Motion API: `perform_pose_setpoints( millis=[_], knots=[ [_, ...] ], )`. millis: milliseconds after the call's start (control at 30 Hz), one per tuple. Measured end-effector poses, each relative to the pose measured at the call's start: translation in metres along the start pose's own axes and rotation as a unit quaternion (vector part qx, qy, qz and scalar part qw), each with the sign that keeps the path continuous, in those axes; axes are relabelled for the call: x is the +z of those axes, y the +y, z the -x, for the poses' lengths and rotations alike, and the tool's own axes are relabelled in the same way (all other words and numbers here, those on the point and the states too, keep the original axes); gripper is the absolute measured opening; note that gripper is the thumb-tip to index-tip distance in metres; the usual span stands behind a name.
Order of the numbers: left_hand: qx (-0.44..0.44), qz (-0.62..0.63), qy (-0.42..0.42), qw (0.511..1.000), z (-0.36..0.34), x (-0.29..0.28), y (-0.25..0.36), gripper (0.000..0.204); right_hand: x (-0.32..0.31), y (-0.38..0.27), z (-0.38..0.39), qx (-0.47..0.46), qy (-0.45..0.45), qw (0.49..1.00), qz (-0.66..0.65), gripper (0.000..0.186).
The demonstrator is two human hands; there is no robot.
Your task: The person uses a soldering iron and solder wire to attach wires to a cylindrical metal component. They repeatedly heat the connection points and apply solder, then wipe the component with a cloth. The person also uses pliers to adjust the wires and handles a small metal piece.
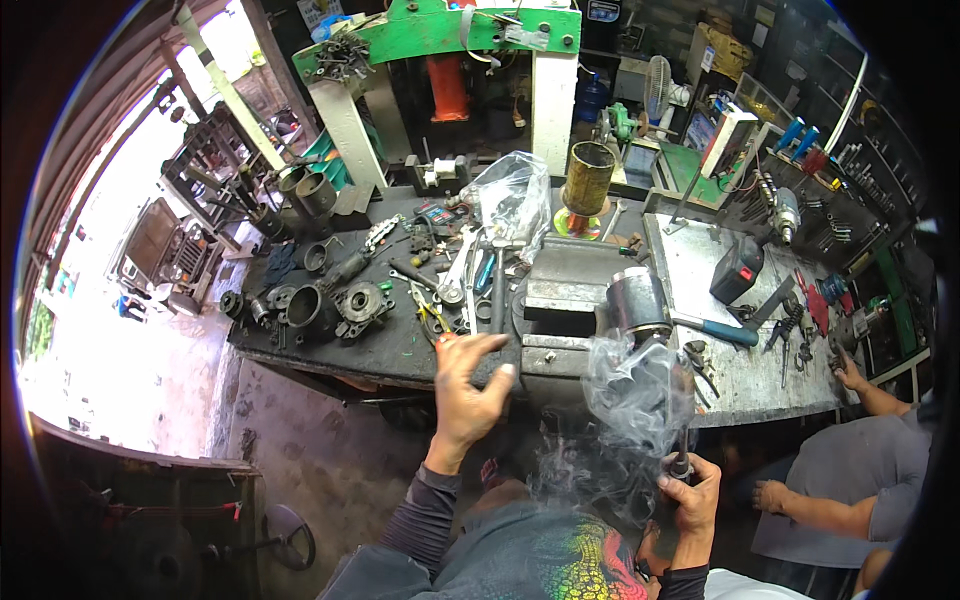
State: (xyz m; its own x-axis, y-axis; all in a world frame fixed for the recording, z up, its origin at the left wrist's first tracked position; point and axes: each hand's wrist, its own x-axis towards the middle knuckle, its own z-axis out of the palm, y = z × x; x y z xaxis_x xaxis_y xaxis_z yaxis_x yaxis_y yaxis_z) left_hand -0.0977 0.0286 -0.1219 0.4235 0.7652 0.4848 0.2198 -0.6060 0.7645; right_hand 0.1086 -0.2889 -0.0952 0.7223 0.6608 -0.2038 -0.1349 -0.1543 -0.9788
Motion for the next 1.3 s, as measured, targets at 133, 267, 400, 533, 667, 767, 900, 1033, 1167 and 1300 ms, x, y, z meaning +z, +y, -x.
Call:
perform_pose_setpoints(
  millis=[133, 267, 400, 533, 667, 767, 900, 1033, 1167, 1300],
  knots=[
    [0.017, 0.047, -0.091, 0.995, -0.029, -0.010, 0.035, 0.043, 0.002, -0.002, -0.004, 0.000, -0.007, 1.000, -0.012, 0.032],
    [0.016, 0.067, -0.129, 0.989, -0.035, -0.011, 0.039, 0.037, -0.001, -0.002, -0.006, -0.019, -0.011, 1.000, 0.001, 0.033],
    [0.015, 0.036, -0.121, 0.992, -0.032, 0.006, 0.040, 0.030, -0.003, 0.002, -0.007, 0.004, -0.027, 0.999, -0.019, 0.035],
    [0.017, 0.029, -0.068, 0.997, -0.034, 0.011, 0.047, 0.023, -0.002, 0.003, -0.009, -0.025, -0.028, 0.999, -0.007, 0.035],
    [-0.022, 0.145, -0.038, 0.988, -0.039, 0.003, 0.067, 0.014, -0.003, -0.003, -0.007, 0.020, -0.035, 0.999, 0.004, 0.034],
    [0.004, 0.141, -0.063, 0.988, -0.045, -0.009, 0.087, 0.016, 0.004, -0.006, -0.008, -0.005, -0.044, 0.999, -0.002, 0.033],
    [0.071, 0.078, -0.066, 0.992, -0.052, -0.019, 0.109, 0.023, 0.013, -0.007, -0.010, 0.014, -0.047, 0.998, -0.042, 0.032],
    [0.046, 0.089, -0.084, 0.991, -0.056, -0.024, 0.122, 0.023, 0.017, -0.007, -0.012, 0.012, -0.065, 0.996, -0.052, 0.034],
    [0.137, 0.079, -0.095, 0.983, -0.063, -0.027, 0.127, 0.019, 0.023, -0.004, -0.013, -0.024, -0.059, 0.998, -0.001, 0.035],
    [0.155, 0.060, -0.093, 0.982, -0.064, -0.028, 0.133, 0.018, 0.020, -0.001, -0.012, 0.009, -0.075, 0.997, 0.029, 0.035]
  ],
)
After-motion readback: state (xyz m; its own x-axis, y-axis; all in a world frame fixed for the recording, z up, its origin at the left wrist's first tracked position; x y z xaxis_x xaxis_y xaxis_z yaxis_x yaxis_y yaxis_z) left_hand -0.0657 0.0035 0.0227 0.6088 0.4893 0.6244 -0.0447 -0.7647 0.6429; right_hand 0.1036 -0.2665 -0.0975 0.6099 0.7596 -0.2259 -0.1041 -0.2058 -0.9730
